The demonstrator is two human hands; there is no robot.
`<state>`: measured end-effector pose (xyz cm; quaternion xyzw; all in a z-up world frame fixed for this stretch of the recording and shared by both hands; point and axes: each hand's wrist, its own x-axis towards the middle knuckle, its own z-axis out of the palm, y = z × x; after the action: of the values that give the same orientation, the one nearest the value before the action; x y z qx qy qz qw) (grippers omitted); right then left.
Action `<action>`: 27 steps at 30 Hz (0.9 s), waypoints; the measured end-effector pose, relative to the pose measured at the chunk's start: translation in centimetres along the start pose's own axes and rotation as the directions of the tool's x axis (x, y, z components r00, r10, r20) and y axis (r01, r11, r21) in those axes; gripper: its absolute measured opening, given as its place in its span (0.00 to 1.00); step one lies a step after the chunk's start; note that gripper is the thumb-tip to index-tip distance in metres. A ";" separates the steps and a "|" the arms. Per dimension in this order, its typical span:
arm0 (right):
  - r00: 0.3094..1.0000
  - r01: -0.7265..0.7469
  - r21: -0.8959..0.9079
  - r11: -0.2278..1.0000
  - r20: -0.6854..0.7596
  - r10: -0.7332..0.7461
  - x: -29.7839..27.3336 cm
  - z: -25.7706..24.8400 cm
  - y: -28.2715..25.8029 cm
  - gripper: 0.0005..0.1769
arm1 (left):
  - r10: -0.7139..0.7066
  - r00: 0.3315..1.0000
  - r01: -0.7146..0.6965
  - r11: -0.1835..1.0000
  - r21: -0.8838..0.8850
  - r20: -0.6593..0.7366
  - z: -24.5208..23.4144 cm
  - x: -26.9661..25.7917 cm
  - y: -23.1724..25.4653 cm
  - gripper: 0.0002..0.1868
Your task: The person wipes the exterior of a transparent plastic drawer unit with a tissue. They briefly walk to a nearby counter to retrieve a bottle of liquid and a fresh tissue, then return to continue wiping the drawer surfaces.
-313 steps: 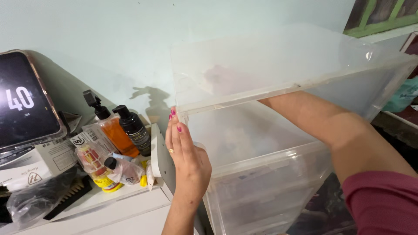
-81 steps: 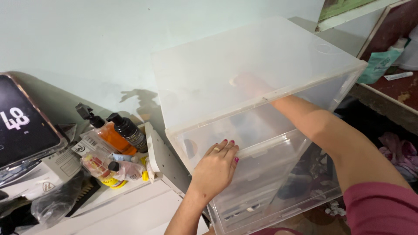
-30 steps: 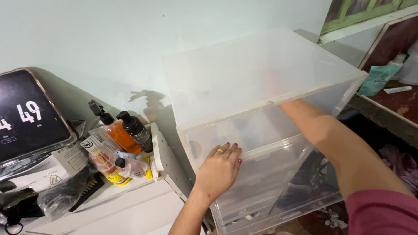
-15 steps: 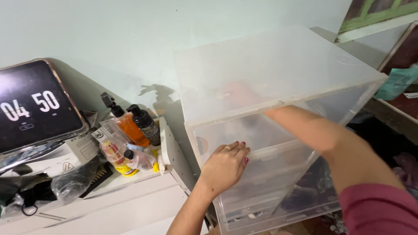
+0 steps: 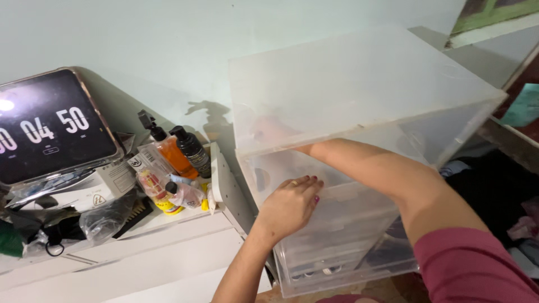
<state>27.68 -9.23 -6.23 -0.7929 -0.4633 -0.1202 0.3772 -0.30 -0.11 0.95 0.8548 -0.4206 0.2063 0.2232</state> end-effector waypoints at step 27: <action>0.808 -0.546 -0.342 0.764 0.025 0.589 -30.6 -11.1 -28.2 0.19 | -0.681 0.726 0.169 0.309 -0.936 -0.094 5.9 -14.3 4.4 0.44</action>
<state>-10.42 -28.75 -1.45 -0.9520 -0.1991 -0.0214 0.2314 -10.89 3.19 -10.65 0.6077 -0.1401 0.0900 0.7765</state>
